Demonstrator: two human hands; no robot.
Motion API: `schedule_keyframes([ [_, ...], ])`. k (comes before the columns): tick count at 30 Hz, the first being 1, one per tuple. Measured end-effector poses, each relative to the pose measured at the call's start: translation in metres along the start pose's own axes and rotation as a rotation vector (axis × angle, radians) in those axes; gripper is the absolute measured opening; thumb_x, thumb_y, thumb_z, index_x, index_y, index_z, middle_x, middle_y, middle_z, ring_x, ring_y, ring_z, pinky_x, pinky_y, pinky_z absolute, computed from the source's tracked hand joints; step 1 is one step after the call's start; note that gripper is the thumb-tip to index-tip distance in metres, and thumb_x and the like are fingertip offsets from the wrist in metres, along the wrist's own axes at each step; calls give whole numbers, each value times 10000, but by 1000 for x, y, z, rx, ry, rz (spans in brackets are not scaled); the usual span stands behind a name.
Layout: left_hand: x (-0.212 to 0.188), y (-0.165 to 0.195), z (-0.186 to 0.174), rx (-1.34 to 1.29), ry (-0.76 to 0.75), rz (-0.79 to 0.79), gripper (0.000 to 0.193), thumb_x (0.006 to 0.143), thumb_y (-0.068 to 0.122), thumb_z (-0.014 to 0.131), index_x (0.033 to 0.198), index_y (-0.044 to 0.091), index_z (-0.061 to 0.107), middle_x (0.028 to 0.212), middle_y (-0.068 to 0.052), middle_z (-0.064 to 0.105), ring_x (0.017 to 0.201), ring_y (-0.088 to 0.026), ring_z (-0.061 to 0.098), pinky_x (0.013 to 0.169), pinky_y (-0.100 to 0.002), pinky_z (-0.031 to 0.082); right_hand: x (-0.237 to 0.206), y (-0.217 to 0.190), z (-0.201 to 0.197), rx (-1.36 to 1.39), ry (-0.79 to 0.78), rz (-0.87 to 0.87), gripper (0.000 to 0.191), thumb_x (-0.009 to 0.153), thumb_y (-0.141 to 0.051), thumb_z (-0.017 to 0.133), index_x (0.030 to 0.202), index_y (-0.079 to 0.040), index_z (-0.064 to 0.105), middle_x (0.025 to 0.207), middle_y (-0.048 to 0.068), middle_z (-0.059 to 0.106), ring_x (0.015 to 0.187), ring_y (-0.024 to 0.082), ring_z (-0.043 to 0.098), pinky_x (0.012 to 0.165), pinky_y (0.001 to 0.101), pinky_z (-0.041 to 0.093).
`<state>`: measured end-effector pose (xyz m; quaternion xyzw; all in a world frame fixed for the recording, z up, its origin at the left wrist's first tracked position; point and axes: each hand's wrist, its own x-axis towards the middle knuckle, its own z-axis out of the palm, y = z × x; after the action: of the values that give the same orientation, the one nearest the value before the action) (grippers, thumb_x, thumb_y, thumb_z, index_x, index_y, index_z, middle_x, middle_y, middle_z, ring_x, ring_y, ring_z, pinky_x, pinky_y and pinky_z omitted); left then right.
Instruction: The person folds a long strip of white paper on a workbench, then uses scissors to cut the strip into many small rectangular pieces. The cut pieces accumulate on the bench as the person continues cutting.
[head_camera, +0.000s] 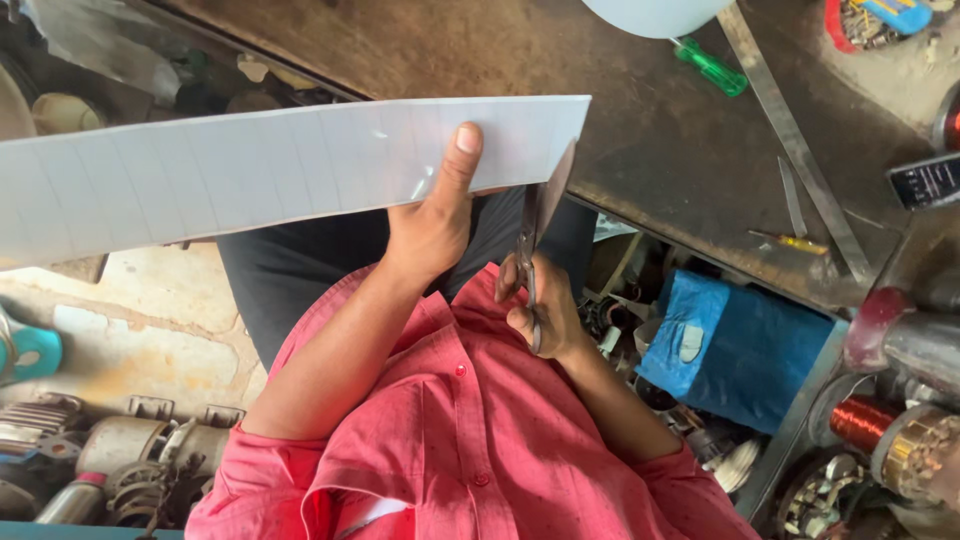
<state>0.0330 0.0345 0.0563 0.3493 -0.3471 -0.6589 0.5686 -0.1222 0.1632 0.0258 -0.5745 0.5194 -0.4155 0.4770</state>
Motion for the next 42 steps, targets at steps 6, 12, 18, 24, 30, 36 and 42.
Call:
schedule_keyframes([
  [6, -2, 12, 0, 126, -43, 60, 327, 1096, 338, 616, 1079, 20, 691, 979, -12, 689, 904, -108, 648, 813, -280, 561, -1, -3, 1, -55, 36, -19, 801, 860, -821, 614, 933, -34, 482, 798, 58, 560, 703, 149, 616, 643, 280, 494],
  [12, -4, 17, 1, 149, -54, 73, 306, 1104, 315, 621, 1038, 23, 687, 920, 7, 656, 846, -95, 611, 751, -265, 531, -3, -7, 1, -57, 44, -36, 785, 866, -800, 636, 930, -33, 483, 791, 53, 542, 690, 151, 619, 622, 279, 495],
  [18, -5, 23, -2, 125, -54, 93, 294, 1101, 304, 631, 1048, 21, 688, 938, 5, 667, 860, -91, 622, 767, -264, 538, -6, 1, 4, -46, 59, -65, 736, 885, -752, 662, 925, -35, 501, 778, 40, 542, 667, 138, 619, 604, 264, 492],
  [24, -6, 21, -7, 110, -67, 47, 290, 1100, 293, 632, 1053, 12, 686, 948, -2, 662, 870, -104, 619, 773, -267, 539, -5, 15, 6, -40, 72, -119, 654, 909, -674, 700, 906, -50, 504, 741, 24, 566, 618, 118, 614, 561, 235, 478],
  [30, 3, 32, -7, 213, -44, 220, 308, 1104, 297, 639, 1085, -10, 661, 989, -20, 651, 903, -127, 612, 800, -277, 534, 7, 13, 13, -52, 124, -149, 592, 956, -574, 724, 858, -45, 480, 738, 38, 577, 594, 118, 616, 537, 245, 501],
  [36, -4, 28, -7, 60, -58, -7, 324, 1072, 315, 626, 1089, -4, 679, 978, -41, 705, 881, -133, 689, 777, -295, 602, 2, 18, 11, -82, 105, -149, 617, 923, -619, 720, 862, -48, 493, 730, 14, 548, 616, 109, 603, 542, 250, 466],
  [42, -4, 28, -8, 64, -57, 19, 309, 1086, 306, 633, 1096, 0, 673, 984, -52, 690, 877, -137, 675, 760, -308, 595, 3, 18, 15, -41, 122, -153, 635, 913, -635, 726, 859, -44, 501, 719, 17, 525, 618, 107, 582, 543, 251, 445],
])
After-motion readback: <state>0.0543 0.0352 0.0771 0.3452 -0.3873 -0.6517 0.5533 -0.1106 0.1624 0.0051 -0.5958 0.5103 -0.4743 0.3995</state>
